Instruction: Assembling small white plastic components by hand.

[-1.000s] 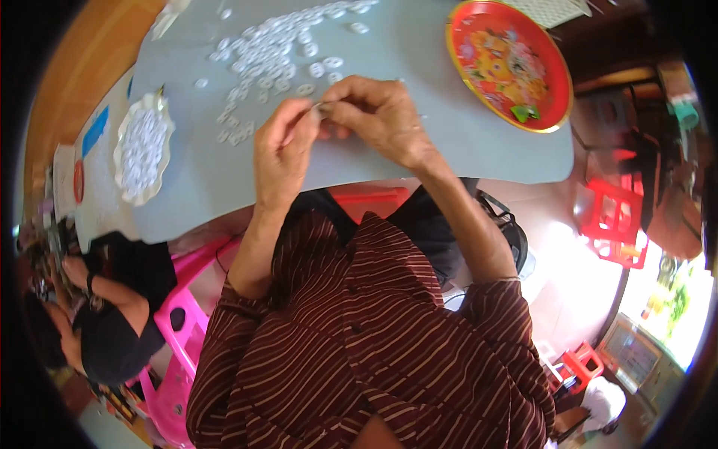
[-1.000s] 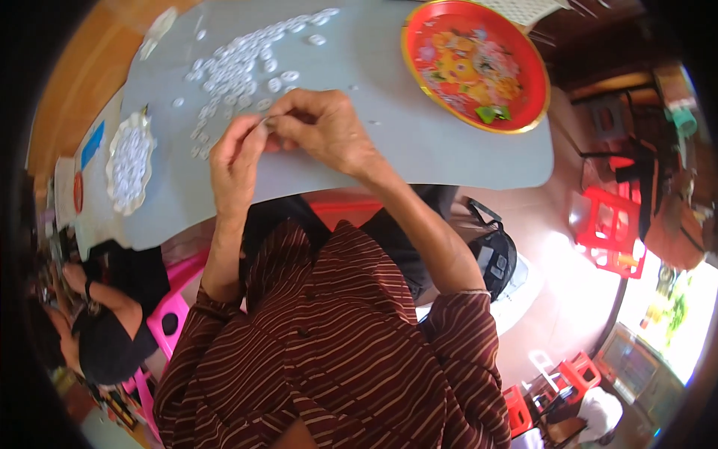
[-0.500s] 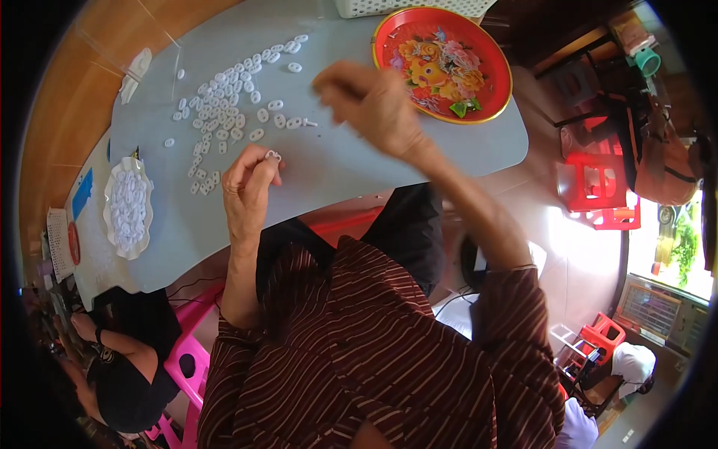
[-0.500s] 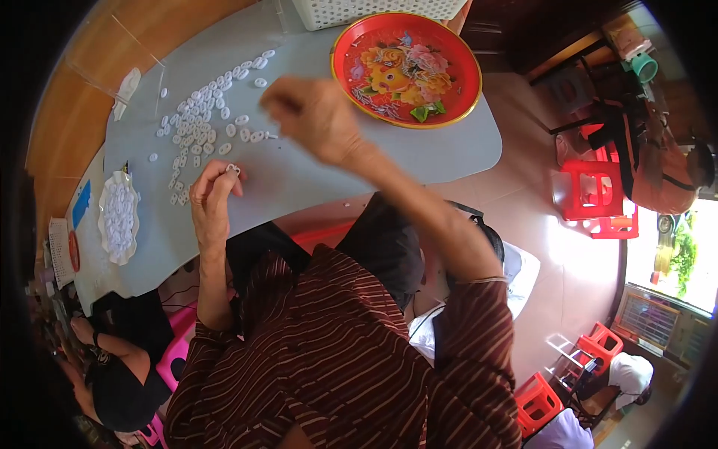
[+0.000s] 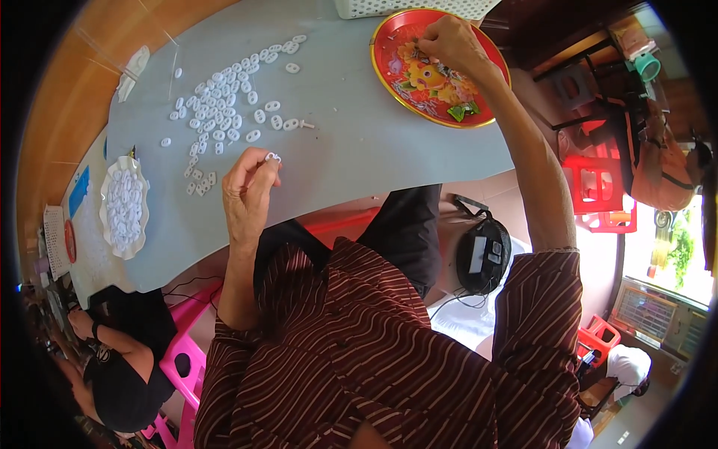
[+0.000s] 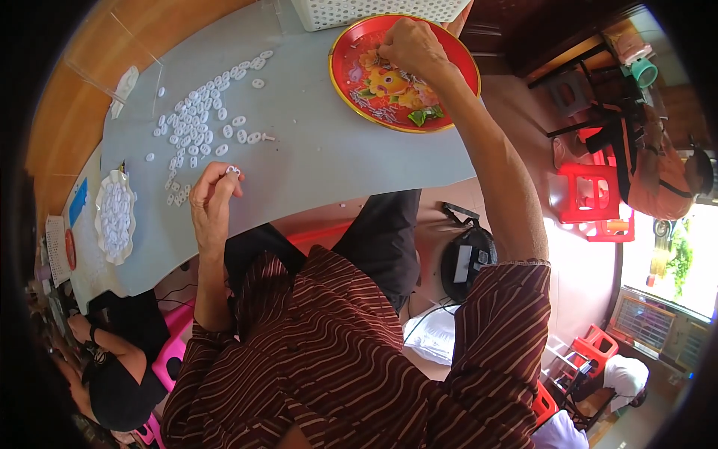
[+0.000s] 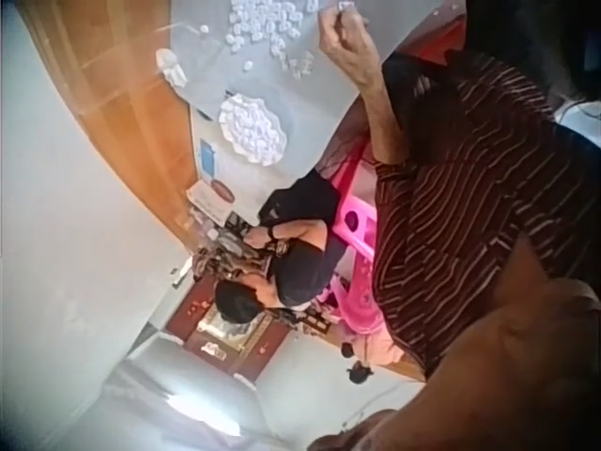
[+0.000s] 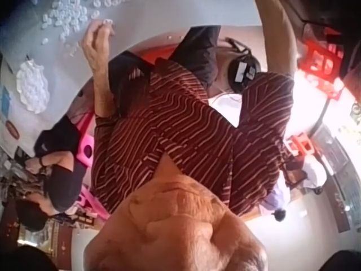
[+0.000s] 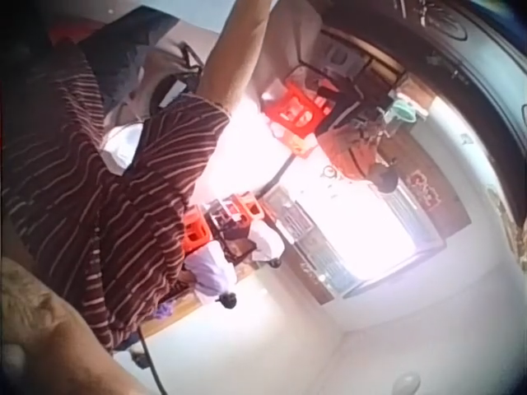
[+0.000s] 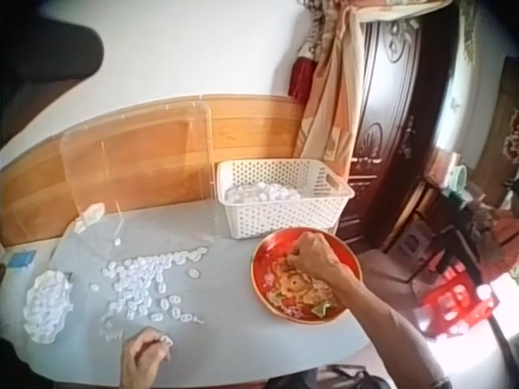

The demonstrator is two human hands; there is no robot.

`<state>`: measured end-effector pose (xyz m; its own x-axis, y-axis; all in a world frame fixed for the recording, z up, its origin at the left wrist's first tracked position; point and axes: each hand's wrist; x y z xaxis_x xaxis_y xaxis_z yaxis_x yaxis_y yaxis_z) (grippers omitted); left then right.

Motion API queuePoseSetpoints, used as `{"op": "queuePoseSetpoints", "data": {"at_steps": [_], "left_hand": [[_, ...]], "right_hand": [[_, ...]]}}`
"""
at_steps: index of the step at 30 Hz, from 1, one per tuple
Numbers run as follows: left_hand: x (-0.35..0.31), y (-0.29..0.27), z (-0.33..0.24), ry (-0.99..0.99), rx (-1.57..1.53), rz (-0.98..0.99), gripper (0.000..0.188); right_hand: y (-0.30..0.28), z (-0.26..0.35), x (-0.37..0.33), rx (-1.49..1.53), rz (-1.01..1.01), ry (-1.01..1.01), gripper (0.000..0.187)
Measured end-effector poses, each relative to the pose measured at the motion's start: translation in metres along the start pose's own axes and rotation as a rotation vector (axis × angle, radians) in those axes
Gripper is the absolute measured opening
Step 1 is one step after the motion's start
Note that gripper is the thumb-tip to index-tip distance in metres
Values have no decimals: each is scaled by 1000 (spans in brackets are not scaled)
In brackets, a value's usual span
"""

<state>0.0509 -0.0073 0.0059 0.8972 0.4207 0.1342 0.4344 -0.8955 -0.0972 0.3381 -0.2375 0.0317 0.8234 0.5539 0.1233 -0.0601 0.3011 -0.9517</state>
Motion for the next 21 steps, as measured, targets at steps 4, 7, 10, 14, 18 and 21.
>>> {"op": "queuePoseSetpoints", "data": {"at_steps": [4,7,10,14,18,21], "left_hand": [[-1,0,0,-5,13,6,8],[-2,-1,-1,-9,37,0,9],[-3,-2,-1,-24,15,-14,11],[0,-2,-5,-46,-71,-6,13],[-1,-6,6,-50,-248,-18,13],[-3,-9,6,-59,-340,-24,12]], "right_hand": [[0,3,7,-79,4,-34,17],[-4,12,17,-173,96,-76,24],[-11,26,27,-284,309,-59,37],[-11,8,28,-469,130,-255,34],[-17,44,6,-154,14,-195,21],[2,104,-38,529,-66,-200,18]]}}
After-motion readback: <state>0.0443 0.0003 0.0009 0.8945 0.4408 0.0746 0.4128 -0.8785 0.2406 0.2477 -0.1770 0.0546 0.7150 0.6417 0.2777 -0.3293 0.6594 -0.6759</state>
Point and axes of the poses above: each hand's wrist, its own x-axis towards the middle knuckle, its own y-axis out of the palm, z = x × y, and after that the axes turned 9 degrees about -x, right-handed
